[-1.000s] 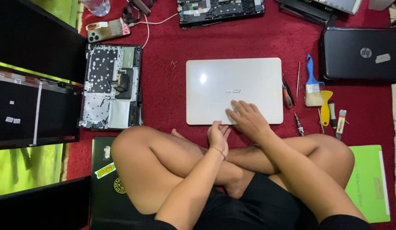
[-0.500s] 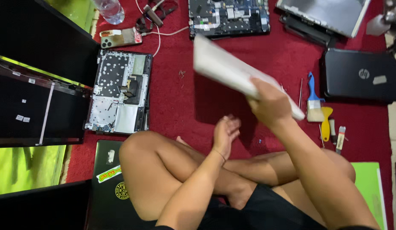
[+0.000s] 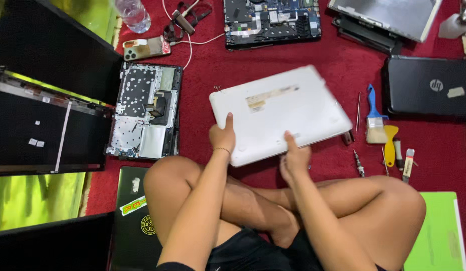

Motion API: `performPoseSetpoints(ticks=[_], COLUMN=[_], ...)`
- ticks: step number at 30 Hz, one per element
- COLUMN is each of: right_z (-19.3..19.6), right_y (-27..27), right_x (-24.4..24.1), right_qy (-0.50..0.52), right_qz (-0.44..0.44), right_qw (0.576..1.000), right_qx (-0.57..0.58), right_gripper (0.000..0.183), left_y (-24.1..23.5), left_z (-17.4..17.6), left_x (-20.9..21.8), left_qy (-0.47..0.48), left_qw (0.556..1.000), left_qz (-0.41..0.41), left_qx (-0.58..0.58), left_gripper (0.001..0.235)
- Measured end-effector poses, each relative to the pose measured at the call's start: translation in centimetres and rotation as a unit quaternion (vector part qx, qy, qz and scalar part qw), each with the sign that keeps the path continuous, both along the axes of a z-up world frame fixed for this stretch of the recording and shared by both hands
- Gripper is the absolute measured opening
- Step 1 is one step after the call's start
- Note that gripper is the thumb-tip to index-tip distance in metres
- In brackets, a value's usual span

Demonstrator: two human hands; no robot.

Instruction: The person sits on the floor and uses a screwdriver to remove screws from the bottom of a white laptop. They then open the laptop, use a yellow plastic pry tool to separate the keyboard area, and flip the laptop over to continue unscrewing the back panel.

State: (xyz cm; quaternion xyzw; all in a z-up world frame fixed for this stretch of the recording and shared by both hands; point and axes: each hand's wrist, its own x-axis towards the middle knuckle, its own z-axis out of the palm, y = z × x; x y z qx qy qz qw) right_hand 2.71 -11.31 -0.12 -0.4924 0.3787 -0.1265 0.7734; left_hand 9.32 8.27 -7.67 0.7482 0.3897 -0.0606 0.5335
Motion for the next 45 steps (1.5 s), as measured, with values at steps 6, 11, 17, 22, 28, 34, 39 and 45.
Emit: performPoseSetpoints(ticks=[6, 11, 17, 22, 28, 34, 39, 45], right_z=[0.1, -6.8, -2.8, -0.3, -2.9, 1.8, -1.5, -5.5], right_y=[1.9, -0.9, -11.2, -13.5, -17.2, -23.0, -30.9, -31.4], right_x=[-3.7, -6.1, 1.4, 3.5, 0.9, 2.6, 1.4, -0.1], right_qy=[0.101, 0.255, 0.246, 0.218, 0.319, 0.294, 0.423, 0.415], right_qz=[0.05, 0.356, 0.427, 0.431, 0.504, 0.585, 0.495, 0.575], right_qw=[0.988, 0.894, 0.69, 0.677, 0.613, 0.542, 0.513, 0.446], right_qx=[0.106, 0.091, -0.531, -0.555, -0.518, -0.528, -0.559, -0.546], right_gripper=[0.065, 0.05, 0.062, 0.092, 0.1, 0.062, 0.036, 0.038], left_y=[2.0, 2.6, 1.8, 2.2, 1.5, -0.3, -4.7, -6.0], left_z=[-3.4, -5.6, -1.5, -2.5, 3.2, 8.1, 11.2, 11.1], left_x=[0.4, 1.1, 0.9, 1.2, -0.4, 0.0, -0.8, -1.7], left_qy=[0.065, 0.089, 0.051, 0.065, 0.124, 0.127, 0.004, 0.015], left_qw=[0.995, 0.988, 0.992, 0.981, 0.949, 0.933, 0.924, 0.821], left_qz=[-0.06, -0.074, -0.051, -0.117, -0.25, -0.285, -0.322, -0.53], left_qx=[0.056, 0.107, 0.102, 0.139, 0.144, 0.179, 0.206, 0.209], left_gripper=[0.074, 0.08, 0.061, 0.066, 0.07, 0.076, 0.072, 0.061])
